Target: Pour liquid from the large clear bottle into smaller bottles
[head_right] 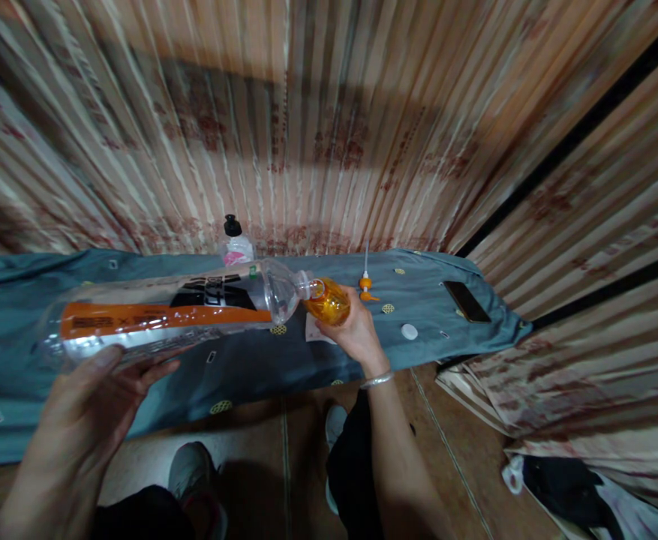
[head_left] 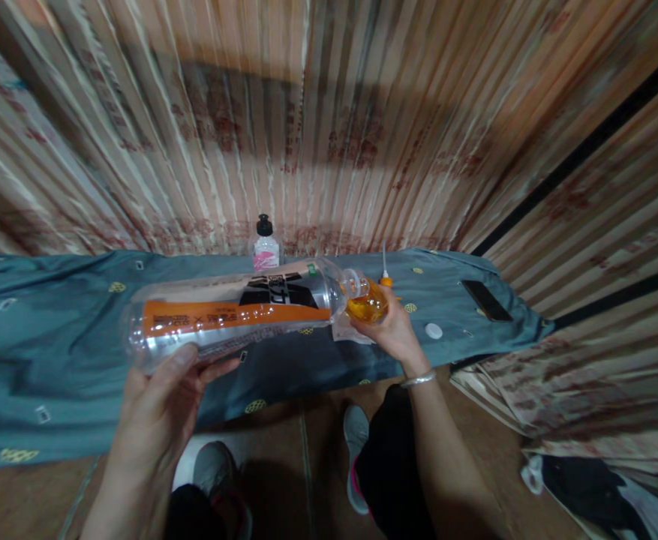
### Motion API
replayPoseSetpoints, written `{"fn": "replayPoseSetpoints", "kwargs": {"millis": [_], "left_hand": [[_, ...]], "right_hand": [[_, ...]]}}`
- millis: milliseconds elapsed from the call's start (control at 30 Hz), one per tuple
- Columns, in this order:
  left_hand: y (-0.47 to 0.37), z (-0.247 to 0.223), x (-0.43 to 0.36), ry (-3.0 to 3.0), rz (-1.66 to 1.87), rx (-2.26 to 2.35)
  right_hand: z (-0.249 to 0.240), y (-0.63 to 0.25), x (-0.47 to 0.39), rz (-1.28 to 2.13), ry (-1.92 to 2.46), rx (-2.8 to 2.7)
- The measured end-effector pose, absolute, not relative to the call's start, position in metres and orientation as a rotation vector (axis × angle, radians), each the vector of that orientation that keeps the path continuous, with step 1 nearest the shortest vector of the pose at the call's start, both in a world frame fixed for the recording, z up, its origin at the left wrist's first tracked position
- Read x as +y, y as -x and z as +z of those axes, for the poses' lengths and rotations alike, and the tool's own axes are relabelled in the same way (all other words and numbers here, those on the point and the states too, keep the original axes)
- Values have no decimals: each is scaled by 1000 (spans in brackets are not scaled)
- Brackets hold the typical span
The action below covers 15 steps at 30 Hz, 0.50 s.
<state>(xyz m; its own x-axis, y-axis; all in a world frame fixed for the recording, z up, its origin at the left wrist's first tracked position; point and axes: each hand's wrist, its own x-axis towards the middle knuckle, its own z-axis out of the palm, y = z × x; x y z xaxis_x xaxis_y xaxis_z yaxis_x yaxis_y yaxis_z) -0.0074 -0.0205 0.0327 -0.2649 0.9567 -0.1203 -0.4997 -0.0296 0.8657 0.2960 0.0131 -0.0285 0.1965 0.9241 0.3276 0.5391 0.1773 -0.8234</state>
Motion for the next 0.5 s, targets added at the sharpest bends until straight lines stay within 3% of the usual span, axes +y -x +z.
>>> {"fn": "replayPoseSetpoints", "kwargs": {"millis": [500], "left_hand": [[20,19,-20,-725,1537,934]], "right_hand": [[-32,-298,14,501,1477,-1475]]}}
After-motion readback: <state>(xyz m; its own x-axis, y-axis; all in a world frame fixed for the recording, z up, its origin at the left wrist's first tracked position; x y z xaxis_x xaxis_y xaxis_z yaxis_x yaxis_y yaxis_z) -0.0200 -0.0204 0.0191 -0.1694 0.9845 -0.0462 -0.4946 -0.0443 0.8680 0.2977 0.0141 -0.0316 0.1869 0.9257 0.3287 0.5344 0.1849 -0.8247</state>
